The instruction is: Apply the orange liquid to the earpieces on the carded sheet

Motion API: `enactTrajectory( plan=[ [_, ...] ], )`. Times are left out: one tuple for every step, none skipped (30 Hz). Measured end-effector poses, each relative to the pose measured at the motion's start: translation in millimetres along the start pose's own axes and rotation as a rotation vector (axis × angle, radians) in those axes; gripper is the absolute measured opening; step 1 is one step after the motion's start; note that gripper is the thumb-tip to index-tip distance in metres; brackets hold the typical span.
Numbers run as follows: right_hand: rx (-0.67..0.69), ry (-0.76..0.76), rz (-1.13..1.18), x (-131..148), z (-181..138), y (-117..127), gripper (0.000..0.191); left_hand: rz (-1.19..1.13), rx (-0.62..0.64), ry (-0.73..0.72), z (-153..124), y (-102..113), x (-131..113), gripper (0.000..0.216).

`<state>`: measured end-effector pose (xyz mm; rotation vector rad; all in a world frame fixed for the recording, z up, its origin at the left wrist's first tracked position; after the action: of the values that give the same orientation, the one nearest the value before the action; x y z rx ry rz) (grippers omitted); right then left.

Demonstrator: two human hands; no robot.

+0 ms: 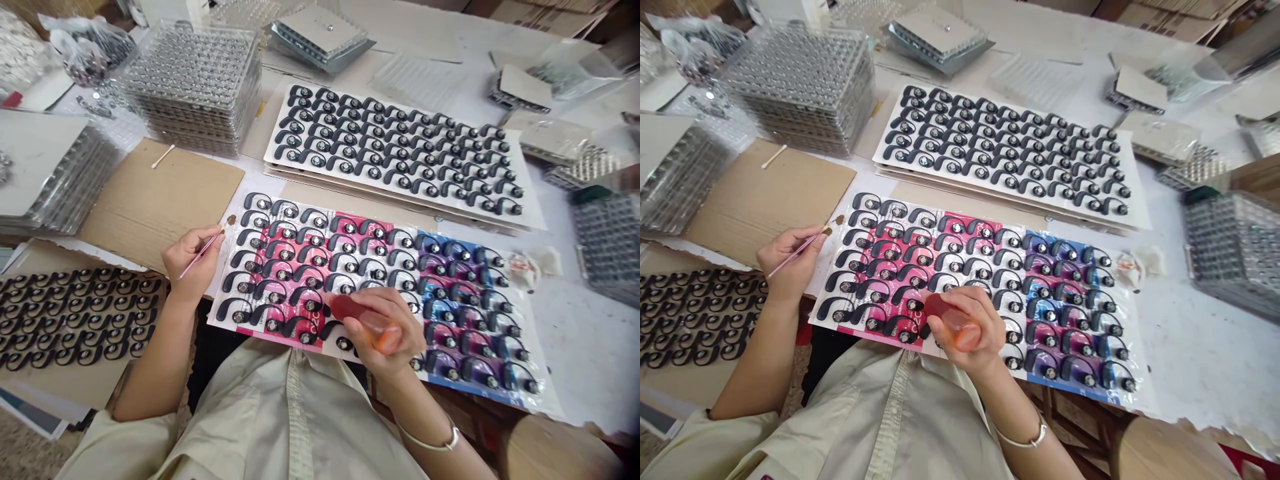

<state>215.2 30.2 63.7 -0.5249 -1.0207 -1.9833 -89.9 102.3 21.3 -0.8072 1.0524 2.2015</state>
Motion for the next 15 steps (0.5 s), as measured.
enactTrajectory(
  plan=[
    [-0.004,0.005,0.003,0.4,0.2,0.1,0.022,0.001,0.002,0.002,-0.2,0.0,-0.1,0.020],
    [-0.007,0.008,0.008,0.7,0.5,0.1,0.022,0.005,0.005,0.005,-0.5,0.1,-0.1,0.021],
    [-0.011,0.009,0.011,1.0,0.7,0.1,0.023,0.011,0.007,0.010,-0.8,0.3,0.0,0.021],
    [-0.014,0.008,0.013,1.1,1.0,0.1,0.023,0.018,0.007,0.016,-1.0,0.5,0.1,0.021],
    [-0.013,0.006,0.011,1.1,1.1,-0.1,0.023,0.021,0.008,0.020,-1.1,0.7,0.3,0.022],
    [-0.014,0.007,0.006,1.1,1.2,-0.3,0.023,0.022,0.008,0.023,-1.2,0.8,0.3,0.022],
    [-0.016,0.010,0.000,1.2,1.1,-0.3,0.022,0.022,0.010,0.022,-1.1,0.9,0.2,0.022],
    [-0.016,0.015,-0.005,1.2,1.0,-0.4,0.022,0.021,0.011,0.018,-0.9,0.9,0.1,0.022],
    [-0.016,0.021,-0.008,1.3,0.9,-0.4,0.022,0.021,0.011,0.014,-0.8,1.0,-0.1,0.022],
    [-0.016,0.026,-0.011,1.5,0.9,-0.4,0.023,0.022,0.010,0.012,-0.6,1.1,-0.2,0.022],
    [-0.015,0.031,-0.014,1.7,0.9,-0.3,0.022,0.020,0.011,0.011,-0.5,1.1,-0.2,0.022],
    [-0.012,0.035,-0.017,2.1,1.0,-0.4,0.022,0.017,0.011,0.010,-0.5,1.1,-0.1,0.022],
    [-0.004,0.037,-0.023,2.4,1.1,-0.6,0.021,0.011,0.010,0.009,-0.6,1.1,-0.1,0.022],
    [0.003,0.040,-0.030,3.0,1.3,-0.9,0.021,0.004,0.010,0.007,-0.7,1.0,-0.2,0.022],
    [0.013,0.046,-0.040,3.6,1.4,-1.3,0.021,-0.001,0.010,0.004,-0.8,0.9,-0.3,0.022]
  ],
)
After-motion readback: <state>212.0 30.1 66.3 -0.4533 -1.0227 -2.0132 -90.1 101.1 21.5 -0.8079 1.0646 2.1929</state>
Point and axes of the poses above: each hand's wrist, its own z-axis towards the middle knuckle, its own y-axis out of the back of the hand, x = y × z, the point moved 5 cm from there along z, towards the middle knuckle, and after that the axes turned 7 degrees about -y, right-handed, at the moved point
